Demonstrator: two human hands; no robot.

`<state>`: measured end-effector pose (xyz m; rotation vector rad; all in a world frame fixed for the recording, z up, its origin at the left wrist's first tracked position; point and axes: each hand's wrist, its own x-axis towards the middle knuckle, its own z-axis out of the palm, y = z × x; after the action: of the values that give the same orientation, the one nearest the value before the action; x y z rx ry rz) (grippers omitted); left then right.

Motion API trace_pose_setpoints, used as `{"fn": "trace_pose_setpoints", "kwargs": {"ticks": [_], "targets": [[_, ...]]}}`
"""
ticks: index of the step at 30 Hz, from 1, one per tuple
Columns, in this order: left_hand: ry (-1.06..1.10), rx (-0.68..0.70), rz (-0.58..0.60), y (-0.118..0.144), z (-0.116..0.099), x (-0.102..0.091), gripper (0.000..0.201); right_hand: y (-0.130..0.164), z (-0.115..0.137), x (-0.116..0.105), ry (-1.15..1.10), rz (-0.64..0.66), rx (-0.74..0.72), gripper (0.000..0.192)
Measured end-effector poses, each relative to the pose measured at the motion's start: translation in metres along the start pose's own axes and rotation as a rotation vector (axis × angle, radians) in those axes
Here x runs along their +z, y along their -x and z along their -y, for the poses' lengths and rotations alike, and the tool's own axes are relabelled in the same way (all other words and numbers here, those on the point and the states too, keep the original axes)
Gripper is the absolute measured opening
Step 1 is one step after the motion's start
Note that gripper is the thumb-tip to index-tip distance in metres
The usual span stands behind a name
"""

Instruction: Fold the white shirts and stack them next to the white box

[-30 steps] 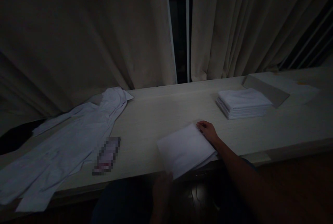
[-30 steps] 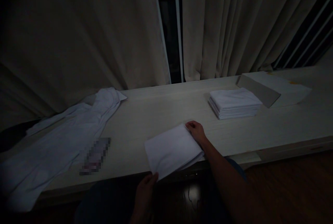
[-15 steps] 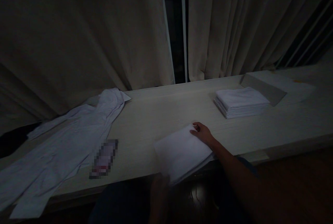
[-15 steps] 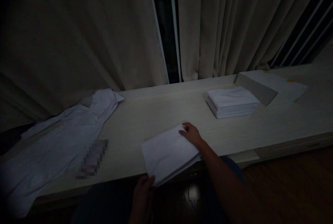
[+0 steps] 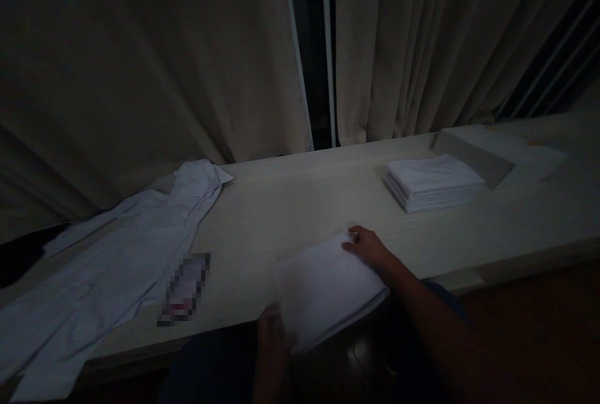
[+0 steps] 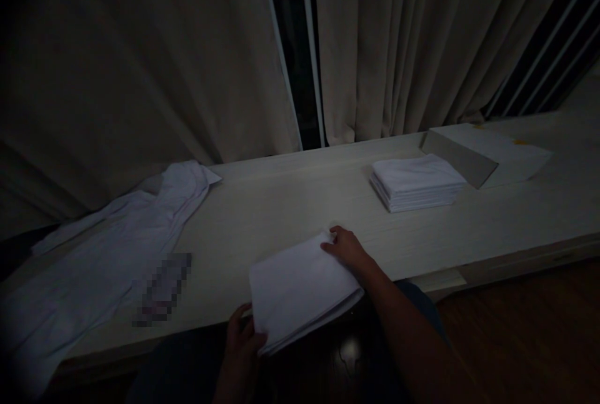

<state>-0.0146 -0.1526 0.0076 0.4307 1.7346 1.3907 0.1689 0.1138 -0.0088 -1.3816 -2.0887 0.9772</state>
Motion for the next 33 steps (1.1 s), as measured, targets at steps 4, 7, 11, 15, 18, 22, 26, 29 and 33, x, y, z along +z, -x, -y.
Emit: {"fn": "trace_pose_setpoints", "kwargs": {"ticks": [4, 7, 11, 15, 18, 22, 26, 29, 33], "targets": [[0.125, 0.07, 0.109, 0.001, -0.008, -0.003, 0.102, 0.002, 0.009, -0.006, 0.059, 0.055, 0.023, 0.06], [0.083, 0.042, 0.187, -0.003, -0.006, -0.011, 0.086, 0.003, 0.015, -0.01, 0.106, 0.087, 0.022, 0.058], [-0.029, 0.054, 0.193, -0.012, -0.003, -0.022, 0.055, 0.001, 0.017, -0.011, 0.135, 0.101, 0.023, 0.056], [-0.164, 0.077, 0.08, -0.02, -0.006, -0.021, 0.048, 0.0, 0.015, -0.01, 0.112, 0.11, 0.019, 0.058], [-0.124, 0.068, 0.054, -0.025, -0.01, -0.017, 0.054, 0.0, 0.013, -0.01, 0.06, 0.126, 0.047, 0.061], [0.066, -0.042, -0.007, -0.033, -0.014, -0.014, 0.084, -0.002, 0.016, -0.013, 0.042, 0.176, 0.074, 0.049], [0.097, -0.147, 0.01, -0.044, -0.018, -0.019, 0.078, -0.005, 0.019, -0.014, -0.004, 0.215, 0.128, 0.037], [0.075, -0.144, 0.169, -0.053, -0.026, -0.024, 0.061, -0.007, 0.02, -0.012, -0.247, 0.236, 0.206, 0.033], [0.02, -0.134, 0.379, -0.072, -0.054, -0.024, 0.052, -0.022, 0.036, -0.024, -0.557, 0.186, 0.232, 0.046]]}}
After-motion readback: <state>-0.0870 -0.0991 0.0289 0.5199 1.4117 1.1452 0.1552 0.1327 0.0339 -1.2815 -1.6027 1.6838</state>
